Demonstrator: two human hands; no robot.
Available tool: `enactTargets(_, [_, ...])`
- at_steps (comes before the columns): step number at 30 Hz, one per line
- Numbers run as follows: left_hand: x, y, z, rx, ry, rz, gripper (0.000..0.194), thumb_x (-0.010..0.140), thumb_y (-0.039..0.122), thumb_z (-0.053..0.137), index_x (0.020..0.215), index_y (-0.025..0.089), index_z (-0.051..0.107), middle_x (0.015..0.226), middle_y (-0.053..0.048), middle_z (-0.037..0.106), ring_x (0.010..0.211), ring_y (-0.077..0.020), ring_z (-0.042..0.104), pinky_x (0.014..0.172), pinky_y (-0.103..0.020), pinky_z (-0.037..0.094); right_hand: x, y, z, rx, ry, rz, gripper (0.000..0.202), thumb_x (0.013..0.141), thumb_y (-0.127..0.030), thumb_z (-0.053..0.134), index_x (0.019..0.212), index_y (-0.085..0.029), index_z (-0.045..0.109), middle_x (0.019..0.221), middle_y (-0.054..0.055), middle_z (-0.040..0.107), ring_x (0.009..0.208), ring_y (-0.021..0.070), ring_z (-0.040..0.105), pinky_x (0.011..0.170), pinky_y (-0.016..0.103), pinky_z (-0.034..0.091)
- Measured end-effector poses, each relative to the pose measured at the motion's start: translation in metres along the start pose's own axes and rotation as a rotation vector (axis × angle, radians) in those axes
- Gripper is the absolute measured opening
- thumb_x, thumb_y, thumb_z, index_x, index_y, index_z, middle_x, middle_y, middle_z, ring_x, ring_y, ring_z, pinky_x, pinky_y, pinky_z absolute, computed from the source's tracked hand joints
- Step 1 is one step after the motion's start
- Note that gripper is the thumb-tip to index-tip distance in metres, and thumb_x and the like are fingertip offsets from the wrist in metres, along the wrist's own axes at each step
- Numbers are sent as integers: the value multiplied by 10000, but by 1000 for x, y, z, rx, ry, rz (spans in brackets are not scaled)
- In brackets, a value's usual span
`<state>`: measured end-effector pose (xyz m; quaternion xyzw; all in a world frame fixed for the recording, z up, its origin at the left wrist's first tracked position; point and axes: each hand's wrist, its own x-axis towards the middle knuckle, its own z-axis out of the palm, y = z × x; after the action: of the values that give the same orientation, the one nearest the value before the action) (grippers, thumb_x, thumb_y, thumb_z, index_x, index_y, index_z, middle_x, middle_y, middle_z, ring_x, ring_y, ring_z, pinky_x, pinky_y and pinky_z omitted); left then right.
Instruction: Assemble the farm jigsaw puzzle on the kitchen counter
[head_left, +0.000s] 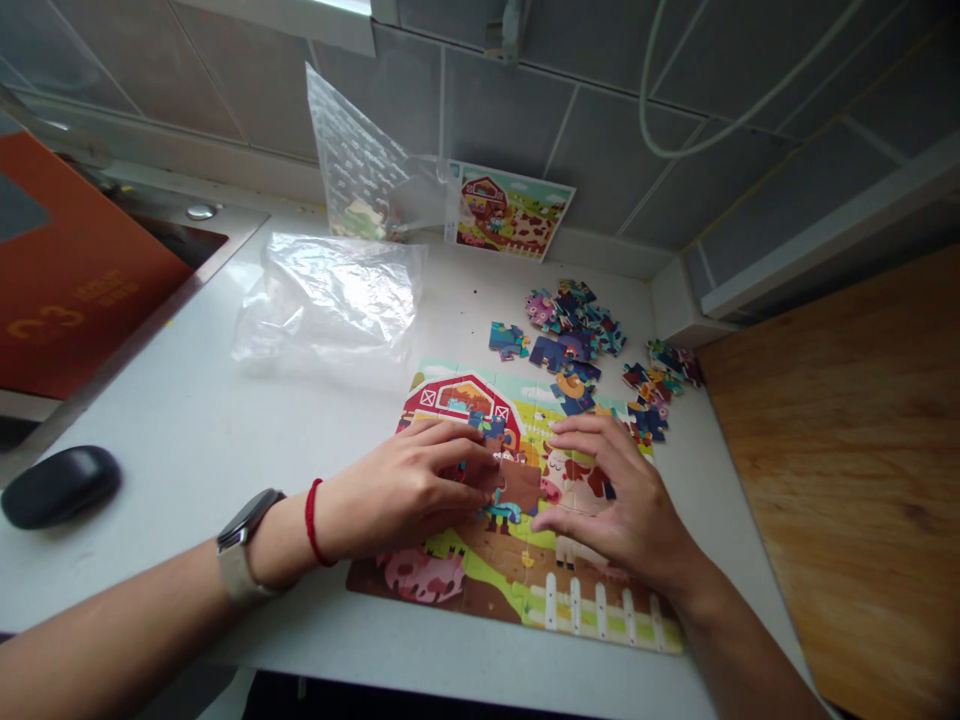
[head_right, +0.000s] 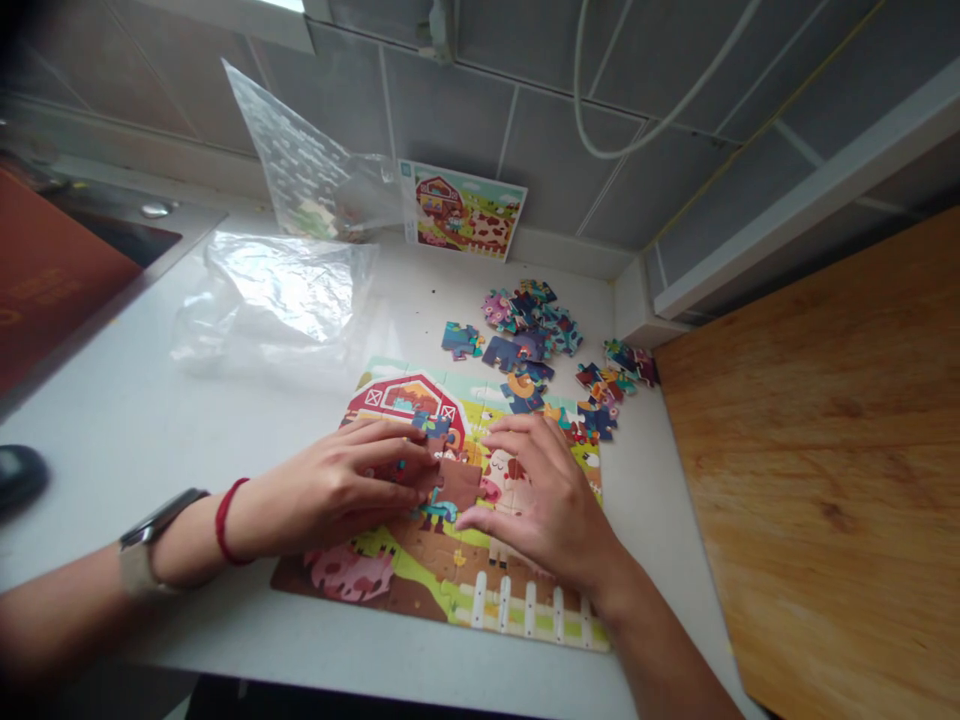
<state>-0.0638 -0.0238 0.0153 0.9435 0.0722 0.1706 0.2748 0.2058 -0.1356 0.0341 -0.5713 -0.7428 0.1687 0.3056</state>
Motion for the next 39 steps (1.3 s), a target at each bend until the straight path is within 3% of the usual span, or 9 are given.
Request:
enactTargets(2, [0, -1, 0, 1, 1, 1, 190, 1019, 231, 642, 1140, 242, 787, 1319, -87, 712, 1298, -284, 582, 1100, -446, 504, 0, 1, -3, -21, 16, 19, 555, 791, -537, 882, 1219, -253, 671, 1221, 105, 667, 1171, 313, 646, 1007, 488, 557])
enactTargets(8, [-1, -2, 2, -11, 10, -1, 160, 1020, 228, 648, 1106, 237, 782, 1315, -80, 711, 1298, -276, 586, 1098, -432, 503, -1, 0, 7, -154, -186, 41, 652, 709, -535, 938, 1233, -239, 685, 1309, 122, 633, 1233, 348, 602, 1071, 556, 512])
enactTargets(14, [-1, -1, 3, -36, 27, -57, 177, 1041, 266, 633, 1176, 208, 733, 1300, -101, 704, 1196, -247, 665, 1056, -408, 531, -2, 0, 10, -127, -173, 23, 427, 789, -420, 902, 1107, -231, 690, 1294, 118, 645, 1238, 339, 602, 1107, 573, 478])
enactTargets(21, [1, 0, 1, -107, 36, -116, 229, 1048, 276, 625, 1257, 195, 669, 1360, -122, 663, 1195, -244, 672, 1031, -388, 563, -1, 0, -1, -127, -223, 35, 411, 783, -322, 906, 1123, -251, 686, 1324, 101, 645, 1250, 325, 607, 1090, 531, 477])
enactTargets(25, [1, 0, -6, -170, 136, -140, 320, 1081, 173, 503, 1393, 186, 576, 1358, -133, 661, 1243, -215, 651, 1038, -364, 579, 0, 0, -1, -111, -200, -12, 337, 806, -285, 875, 1086, -239, 693, 1279, 101, 669, 1212, 312, 624, 1057, 504, 494])
enactTargets(29, [2, -5, -10, -130, 216, -127, 315, 1051, 141, 530, 1356, 180, 598, 1342, -135, 672, 1317, -247, 608, 1115, -465, 545, 0, 2, -5, -76, -189, -30, 313, 829, -282, 846, 1097, -234, 691, 1271, 104, 669, 1195, 305, 631, 1060, 507, 496])
enactTargets(35, [2, -11, -4, 26, 111, -109, 384, 966, 340, 740, 1331, 246, 665, 1407, -107, 644, 1459, -325, 468, 1204, -601, 433, -2, 12, -11, -21, -77, 26, 333, 848, -340, 849, 1130, -255, 695, 1299, 103, 652, 1222, 300, 621, 1036, 480, 528])
enactTargets(39, [-1, -8, 3, 84, 93, -122, 408, 953, 348, 754, 1346, 260, 690, 1458, -116, 606, 1458, -347, 456, 1180, -608, 446, 1, 18, -5, -88, 57, 60, 320, 859, -352, 843, 1130, -248, 709, 1264, 104, 663, 1180, 304, 635, 1018, 495, 533])
